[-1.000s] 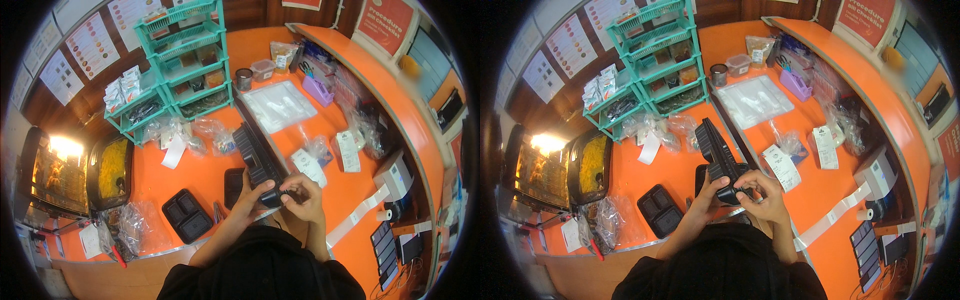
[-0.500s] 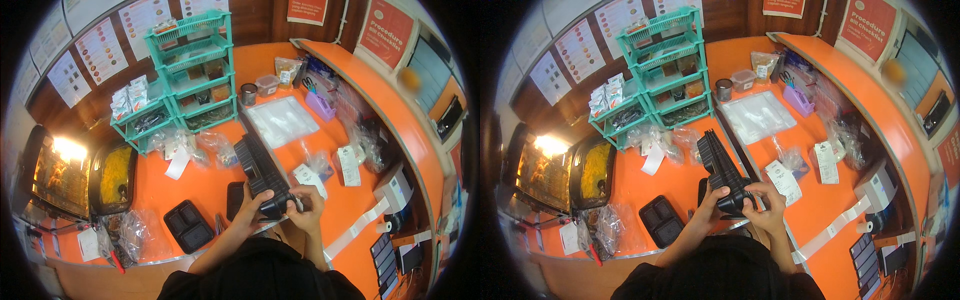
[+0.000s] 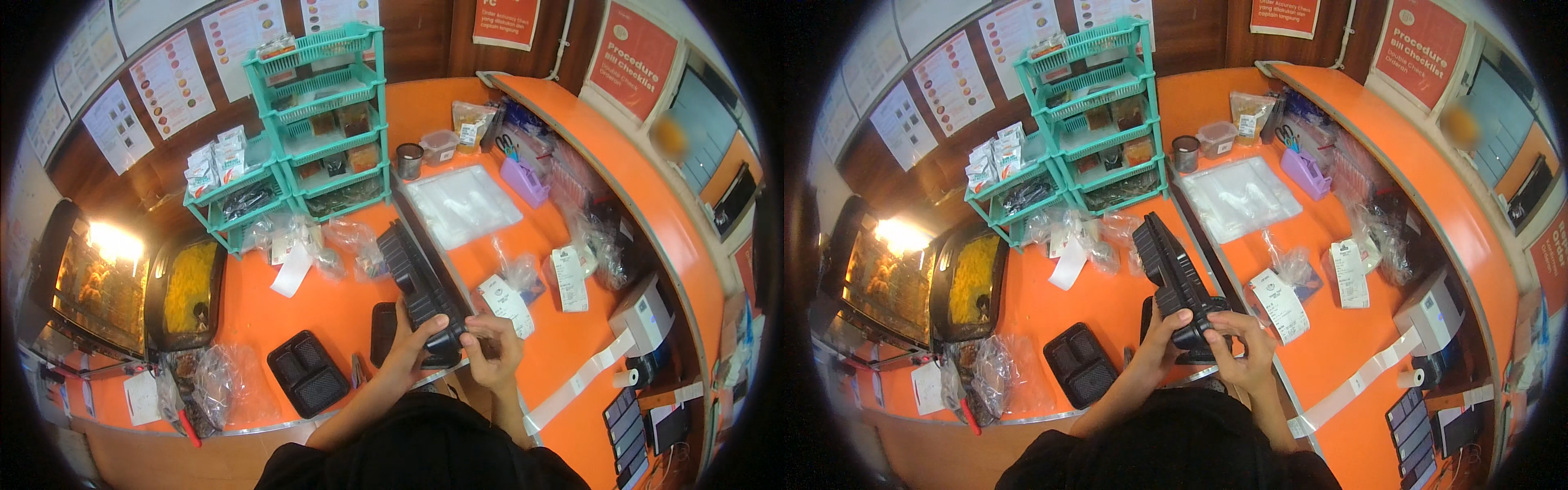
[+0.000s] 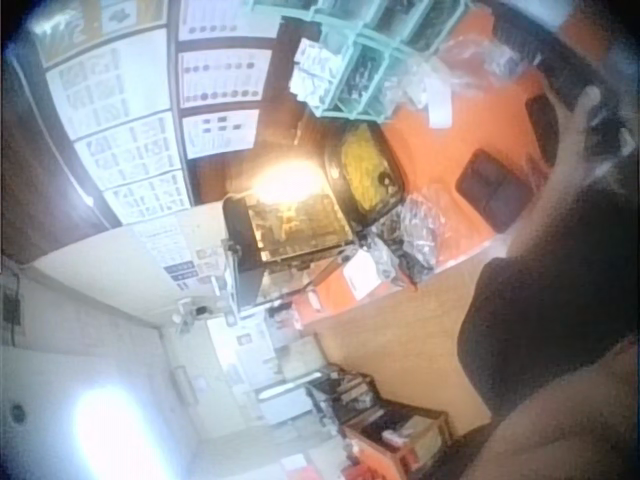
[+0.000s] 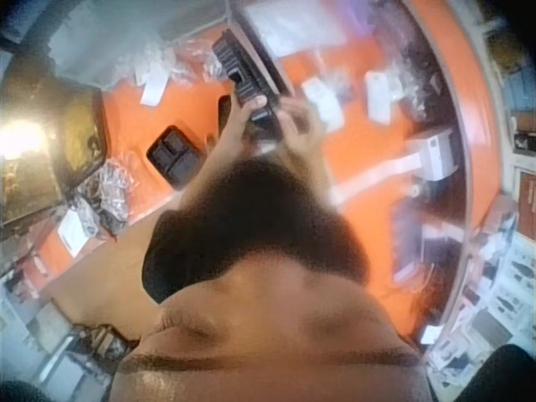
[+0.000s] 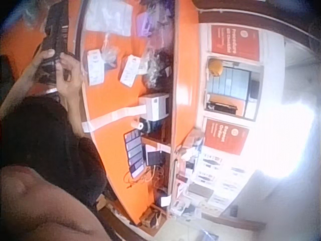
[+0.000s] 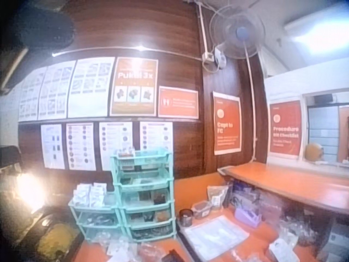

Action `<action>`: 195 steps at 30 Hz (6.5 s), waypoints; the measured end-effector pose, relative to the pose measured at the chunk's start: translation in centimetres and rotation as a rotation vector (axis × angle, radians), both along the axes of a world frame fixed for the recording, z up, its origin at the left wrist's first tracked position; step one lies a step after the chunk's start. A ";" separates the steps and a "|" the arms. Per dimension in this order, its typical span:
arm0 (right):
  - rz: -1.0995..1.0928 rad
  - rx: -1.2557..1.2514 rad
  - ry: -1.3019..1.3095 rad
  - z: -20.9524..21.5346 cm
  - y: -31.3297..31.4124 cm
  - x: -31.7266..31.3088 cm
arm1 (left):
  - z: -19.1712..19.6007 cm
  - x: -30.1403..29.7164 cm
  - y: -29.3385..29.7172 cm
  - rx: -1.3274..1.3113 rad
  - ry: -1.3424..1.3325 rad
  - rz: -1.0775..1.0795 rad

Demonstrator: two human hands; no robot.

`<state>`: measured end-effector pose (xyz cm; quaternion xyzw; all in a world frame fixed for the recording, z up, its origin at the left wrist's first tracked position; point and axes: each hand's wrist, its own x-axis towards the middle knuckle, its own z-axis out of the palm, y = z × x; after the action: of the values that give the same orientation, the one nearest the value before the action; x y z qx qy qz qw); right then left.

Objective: The person repeatedly picks up black plastic food containers, snaps lids onto bases, and places the assembled units on the counter. The person handles containers one at a time, turning them over and aligning lids before closing them.

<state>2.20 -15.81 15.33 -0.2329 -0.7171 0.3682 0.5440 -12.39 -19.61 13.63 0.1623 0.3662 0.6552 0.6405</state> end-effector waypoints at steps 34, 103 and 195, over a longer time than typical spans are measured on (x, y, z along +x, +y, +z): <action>0.414 -0.328 0.243 0.2 0.5 0.9 | 0.1 0.8 -0.4 0.007 -0.019 -0.035; 0.350 -0.099 0.078 0.8 1.3 -0.4 | -0.6 -2.1 -0.7 0.051 -0.083 -0.223; -0.214 0.107 0.210 -1.7 2.4 1.0 | -12.0 -10.8 -9.0 -0.273 0.637 0.278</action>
<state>3.20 -13.43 13.66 -0.2386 -0.6459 0.2918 0.6639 -23.21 -28.62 1.58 0.2198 0.6498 0.5977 0.4150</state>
